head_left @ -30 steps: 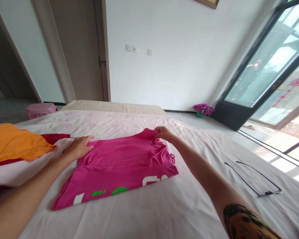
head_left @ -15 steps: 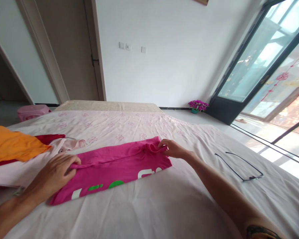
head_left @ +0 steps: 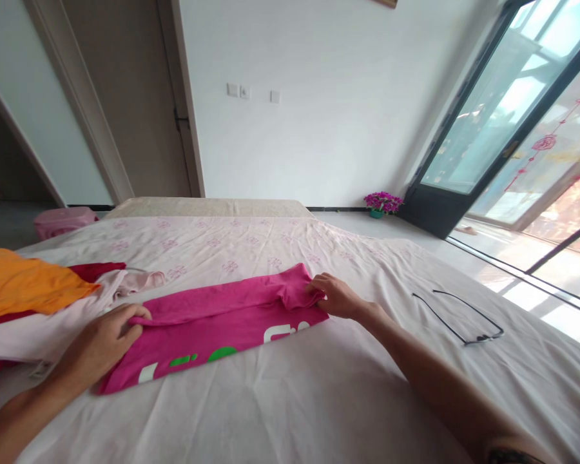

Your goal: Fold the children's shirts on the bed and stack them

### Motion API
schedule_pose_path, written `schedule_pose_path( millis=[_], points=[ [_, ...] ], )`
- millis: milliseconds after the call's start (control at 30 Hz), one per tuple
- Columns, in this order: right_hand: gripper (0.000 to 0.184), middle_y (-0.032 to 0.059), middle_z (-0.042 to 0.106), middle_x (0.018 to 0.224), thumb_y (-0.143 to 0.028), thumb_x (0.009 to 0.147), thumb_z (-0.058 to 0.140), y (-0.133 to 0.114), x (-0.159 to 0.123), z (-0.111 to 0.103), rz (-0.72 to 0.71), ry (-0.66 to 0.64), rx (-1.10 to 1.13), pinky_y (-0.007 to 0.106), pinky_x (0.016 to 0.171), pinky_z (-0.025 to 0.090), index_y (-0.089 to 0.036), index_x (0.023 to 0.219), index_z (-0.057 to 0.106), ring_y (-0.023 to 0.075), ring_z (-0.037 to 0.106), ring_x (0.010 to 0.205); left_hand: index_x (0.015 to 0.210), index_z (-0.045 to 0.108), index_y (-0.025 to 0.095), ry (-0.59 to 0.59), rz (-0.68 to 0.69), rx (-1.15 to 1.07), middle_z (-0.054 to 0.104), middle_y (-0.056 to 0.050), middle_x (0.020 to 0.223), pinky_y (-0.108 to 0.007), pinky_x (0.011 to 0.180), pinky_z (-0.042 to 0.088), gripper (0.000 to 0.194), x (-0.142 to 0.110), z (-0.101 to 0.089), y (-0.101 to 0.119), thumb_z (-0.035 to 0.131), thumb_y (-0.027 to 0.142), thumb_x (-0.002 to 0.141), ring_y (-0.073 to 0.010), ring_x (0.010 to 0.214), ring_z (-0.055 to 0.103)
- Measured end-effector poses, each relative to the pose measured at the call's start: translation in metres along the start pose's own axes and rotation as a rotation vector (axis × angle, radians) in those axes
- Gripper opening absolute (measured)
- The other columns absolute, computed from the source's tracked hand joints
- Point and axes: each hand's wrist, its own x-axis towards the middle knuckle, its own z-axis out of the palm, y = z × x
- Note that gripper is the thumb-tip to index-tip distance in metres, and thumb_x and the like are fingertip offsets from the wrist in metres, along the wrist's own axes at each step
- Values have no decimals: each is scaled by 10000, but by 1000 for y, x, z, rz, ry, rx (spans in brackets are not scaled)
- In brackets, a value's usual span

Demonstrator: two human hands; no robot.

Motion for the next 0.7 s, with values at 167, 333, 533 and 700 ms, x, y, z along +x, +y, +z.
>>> schedule_pose_path(
  millis=[167, 333, 533, 700],
  points=[
    [346, 22, 689, 836, -2, 704, 520, -12, -2, -3, -48, 78, 67, 270, 777, 460, -203, 898, 724, 166, 594, 831, 959, 598, 232, 57, -78, 13, 695, -15, 1040, -279, 906, 454, 222, -1, -5, 3, 477, 361, 824, -197, 976, 646],
    [305, 7, 673, 805, -9, 672, 521, -9, -12, -14, 18, -49, 165, 238, 716, 447, -192, 817, 718, 145, 595, 771, 895, 601, 242, 20, 86, 17, 691, -12, 943, -300, 876, 459, 171, -9, -7, -4, 470, 306, 806, -202, 932, 639],
    [228, 9, 720, 930, -156, 750, 594, -6, -15, -30, 182, -247, 205, 259, 769, 448, -217, 905, 749, 181, 628, 868, 888, 605, 254, -14, 240, 86, 675, -5, 938, -330, 887, 444, 142, -14, -3, -9, 484, 235, 816, -203, 937, 617],
    [364, 51, 728, 874, -373, 944, 425, -13, 6, -37, 323, -286, 293, 270, 733, 458, -180, 913, 732, 188, 655, 815, 927, 633, 256, 19, 325, 137, 680, -6, 963, -341, 889, 434, 146, -13, -8, 7, 553, 260, 805, -213, 950, 615]
  ],
)
